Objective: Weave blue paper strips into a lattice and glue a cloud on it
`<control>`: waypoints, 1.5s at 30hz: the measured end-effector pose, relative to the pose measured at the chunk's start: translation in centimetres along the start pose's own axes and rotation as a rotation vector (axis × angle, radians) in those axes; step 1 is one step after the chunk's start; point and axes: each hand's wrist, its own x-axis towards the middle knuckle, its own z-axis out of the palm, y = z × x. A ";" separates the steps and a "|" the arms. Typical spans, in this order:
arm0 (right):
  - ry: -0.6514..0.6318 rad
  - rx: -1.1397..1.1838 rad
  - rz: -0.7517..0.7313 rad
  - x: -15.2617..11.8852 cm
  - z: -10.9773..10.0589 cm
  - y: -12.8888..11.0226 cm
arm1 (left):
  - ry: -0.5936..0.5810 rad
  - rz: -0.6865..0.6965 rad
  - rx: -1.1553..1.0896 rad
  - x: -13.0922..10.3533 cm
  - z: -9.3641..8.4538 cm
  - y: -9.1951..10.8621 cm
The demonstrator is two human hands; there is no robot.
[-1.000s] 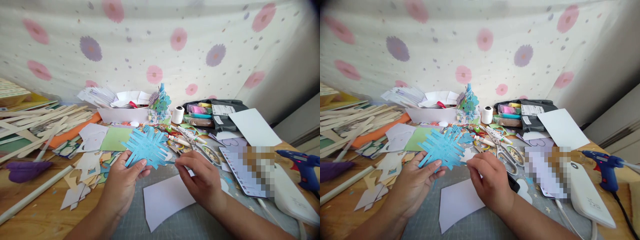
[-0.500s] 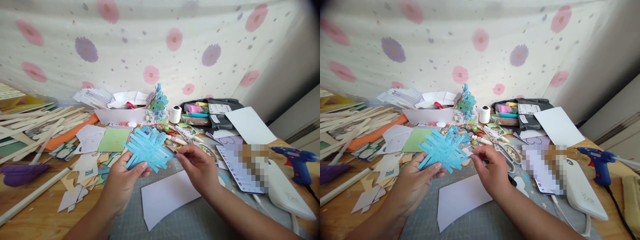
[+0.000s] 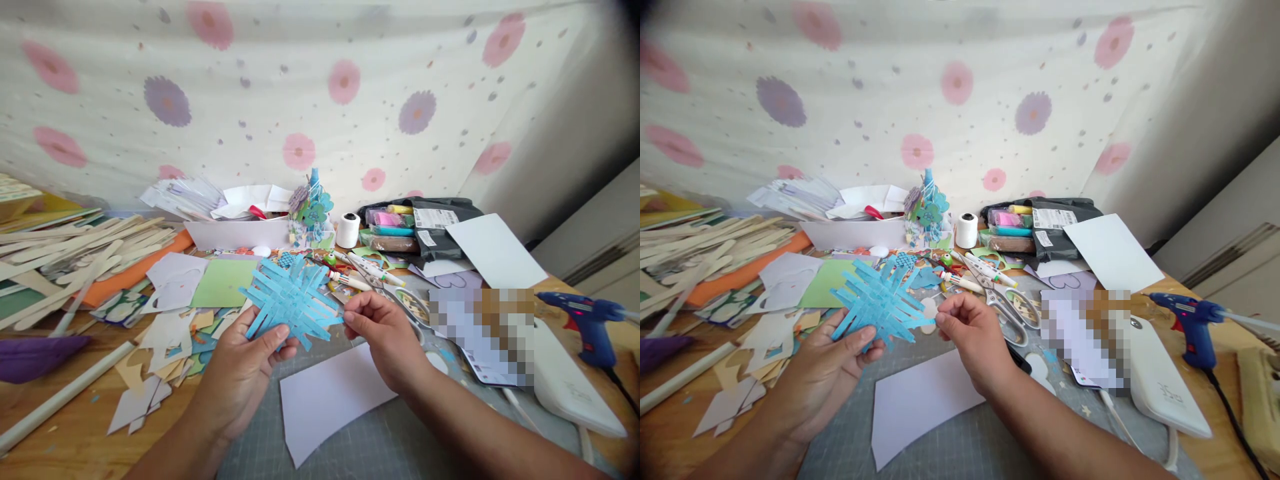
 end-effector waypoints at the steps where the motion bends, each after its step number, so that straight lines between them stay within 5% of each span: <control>1: -0.006 0.008 0.007 0.0 0.0 0.1 | 0.001 -0.005 -0.007 0.0 0.0 0.0; 12: -0.024 -0.055 -0.049 0.3 -0.3 0.2 | 0.007 -0.035 0.065 0.0 -0.1 -0.1; 23: 0.029 -0.808 -0.912 -0.9 -0.9 -0.7 | 0.014 0.003 0.261 0.4 -0.7 -0.8; 32: -0.132 -0.974 -1.252 -1.3 -0.7 -1.4 | 0.043 0.033 0.300 0.5 -0.8 -0.9; 37: -0.148 -0.978 -1.274 -1.5 -0.7 -1.4 | 0.040 0.030 0.331 0.4 -0.8 -0.9; 45: 0.040 -0.824 -0.991 -0.7 -1.0 -1.5 | -0.013 0.050 0.422 -0.3 0.0 -0.4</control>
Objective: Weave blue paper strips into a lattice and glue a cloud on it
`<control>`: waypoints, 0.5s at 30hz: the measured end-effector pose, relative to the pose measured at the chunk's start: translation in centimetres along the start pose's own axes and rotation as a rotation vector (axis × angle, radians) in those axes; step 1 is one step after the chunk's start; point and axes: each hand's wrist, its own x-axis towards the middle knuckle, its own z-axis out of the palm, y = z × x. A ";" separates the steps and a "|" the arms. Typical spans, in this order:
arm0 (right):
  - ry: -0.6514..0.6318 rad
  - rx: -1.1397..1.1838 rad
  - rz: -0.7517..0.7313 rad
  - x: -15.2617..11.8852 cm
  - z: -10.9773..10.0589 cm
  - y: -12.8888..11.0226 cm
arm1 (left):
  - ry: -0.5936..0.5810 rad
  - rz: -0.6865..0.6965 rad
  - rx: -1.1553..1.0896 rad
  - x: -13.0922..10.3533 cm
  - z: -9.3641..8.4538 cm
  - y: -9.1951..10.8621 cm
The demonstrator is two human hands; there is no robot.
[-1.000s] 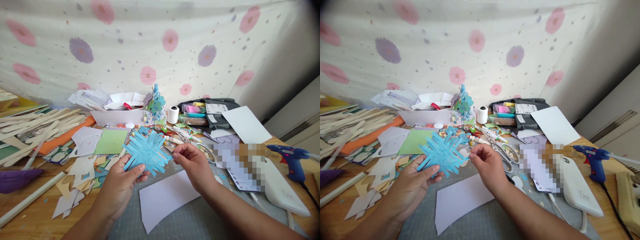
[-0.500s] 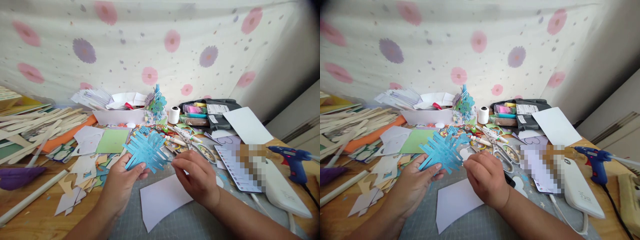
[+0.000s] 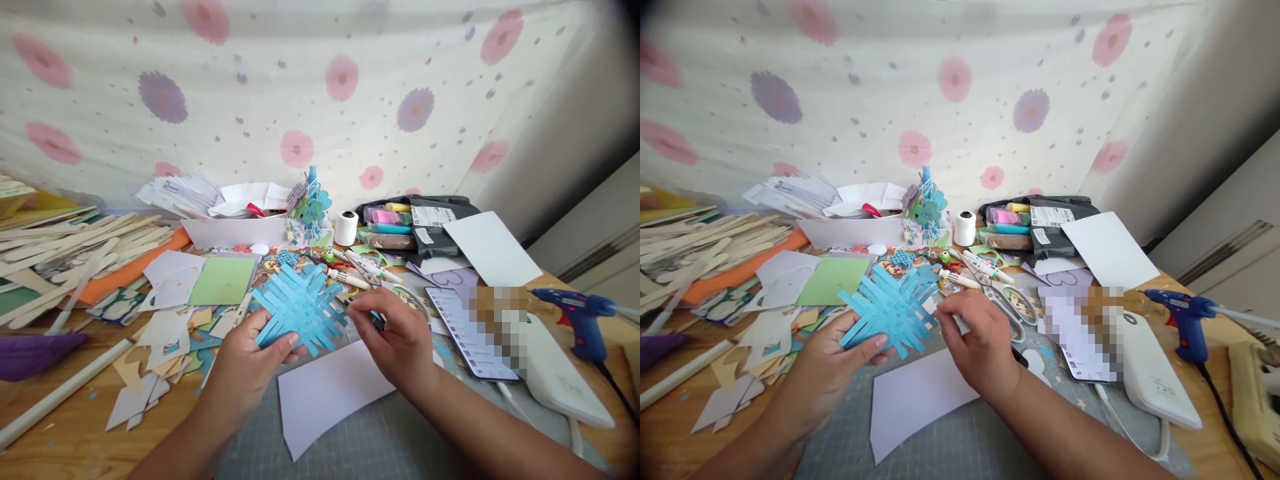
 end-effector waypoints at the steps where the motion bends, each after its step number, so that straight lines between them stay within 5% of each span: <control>1: 0.011 0.020 0.058 -0.1 0.1 0.2 | -0.011 -0.015 -0.011 -0.1 0.1 0.1; 7: 0.019 0.153 0.347 -0.4 0.6 0.8 | -0.057 -0.090 -0.011 -0.3 0.2 0.1; 15: 0.028 0.209 0.379 0.0 0.8 0.5 | -0.131 0.018 0.174 -0.5 -0.1 -0.3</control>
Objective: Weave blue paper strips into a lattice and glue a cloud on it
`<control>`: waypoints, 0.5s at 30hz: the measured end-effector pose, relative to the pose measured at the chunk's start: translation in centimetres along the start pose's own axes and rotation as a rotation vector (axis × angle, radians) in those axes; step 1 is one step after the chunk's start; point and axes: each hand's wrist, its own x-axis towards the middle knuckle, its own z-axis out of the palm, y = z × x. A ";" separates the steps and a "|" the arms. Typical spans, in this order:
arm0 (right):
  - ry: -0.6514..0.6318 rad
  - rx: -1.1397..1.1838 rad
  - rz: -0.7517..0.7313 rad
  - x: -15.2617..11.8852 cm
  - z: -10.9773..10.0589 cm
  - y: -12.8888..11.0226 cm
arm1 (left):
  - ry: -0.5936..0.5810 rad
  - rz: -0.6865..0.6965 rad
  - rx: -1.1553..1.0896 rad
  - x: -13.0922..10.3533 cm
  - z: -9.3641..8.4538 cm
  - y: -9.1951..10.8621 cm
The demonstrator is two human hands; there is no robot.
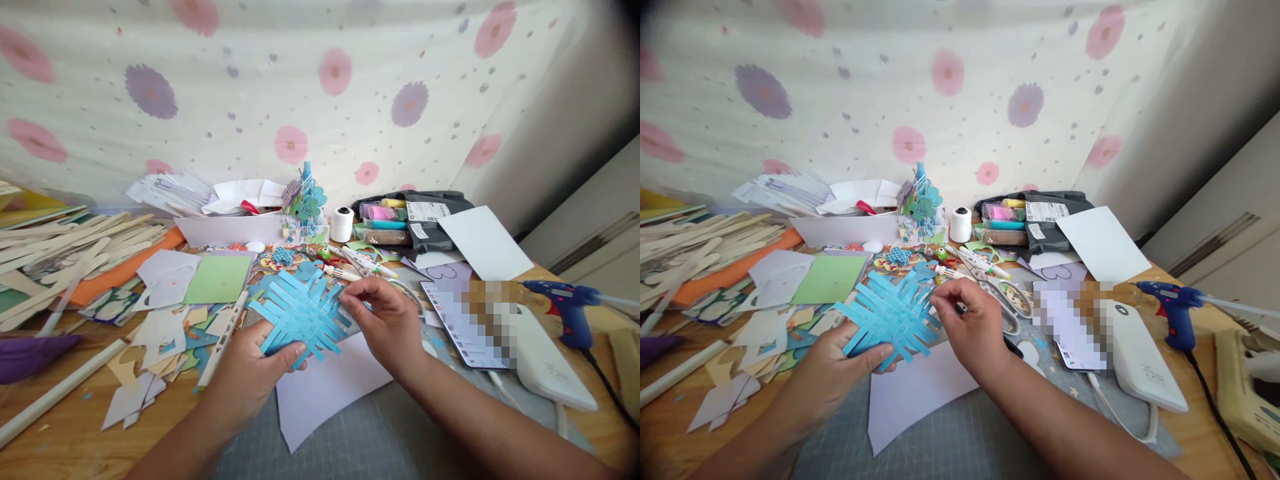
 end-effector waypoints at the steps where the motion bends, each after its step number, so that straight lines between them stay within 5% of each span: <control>1: 0.003 0.017 0.021 0.0 0.1 -0.1 | 0.000 -0.001 -0.011 0.0 0.0 0.0; 7: 0.016 0.257 0.242 0.3 0.6 -0.2 | -0.015 -0.053 -0.122 0.0 0.4 0.4; 15: -0.127 0.493 0.515 0.5 0.7 -0.5 | 0.056 -0.066 -0.170 -0.1 0.6 0.4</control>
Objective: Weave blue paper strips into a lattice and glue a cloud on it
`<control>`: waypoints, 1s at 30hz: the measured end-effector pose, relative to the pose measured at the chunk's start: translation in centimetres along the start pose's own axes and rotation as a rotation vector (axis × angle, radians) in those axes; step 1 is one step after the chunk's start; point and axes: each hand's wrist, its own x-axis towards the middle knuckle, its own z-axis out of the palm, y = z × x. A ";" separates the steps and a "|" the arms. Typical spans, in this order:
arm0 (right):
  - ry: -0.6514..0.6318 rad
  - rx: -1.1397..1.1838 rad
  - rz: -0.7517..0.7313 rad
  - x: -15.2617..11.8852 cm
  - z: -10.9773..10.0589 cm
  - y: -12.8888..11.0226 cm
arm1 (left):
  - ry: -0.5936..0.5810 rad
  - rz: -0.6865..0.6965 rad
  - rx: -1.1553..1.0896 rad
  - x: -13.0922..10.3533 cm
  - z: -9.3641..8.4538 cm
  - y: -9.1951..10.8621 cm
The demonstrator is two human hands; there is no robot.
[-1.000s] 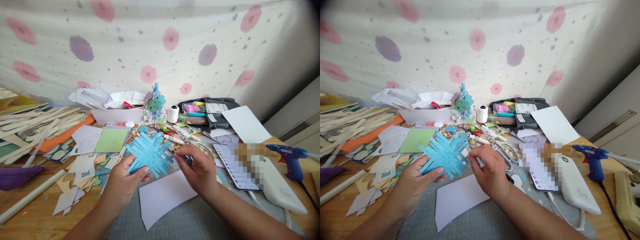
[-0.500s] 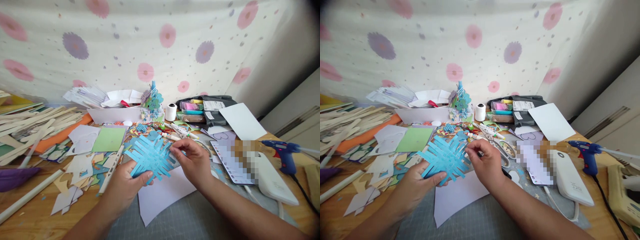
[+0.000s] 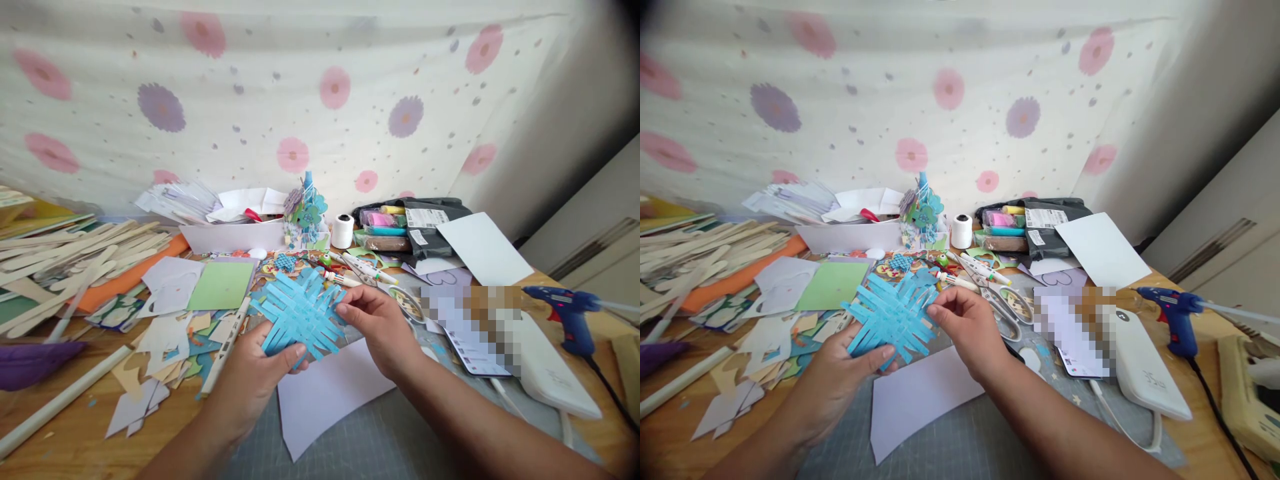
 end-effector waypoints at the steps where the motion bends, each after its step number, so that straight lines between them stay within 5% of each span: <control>1: -0.007 -0.001 0.018 0.0 0.0 0.0 | 0.003 0.006 0.008 0.0 0.1 0.1; 13: -0.041 0.023 0.006 -0.6 1.1 0.4 | 0.034 0.110 0.355 0.2 -0.1 -0.4; 22: 0.015 0.014 -0.037 -0.7 1.4 0.7 | 0.002 0.013 0.011 0.0 0.5 -0.3; 30: -0.049 0.237 0.200 -0.9 1.6 1.1 | -0.082 -0.007 -0.127 0.1 -0.1 -1.1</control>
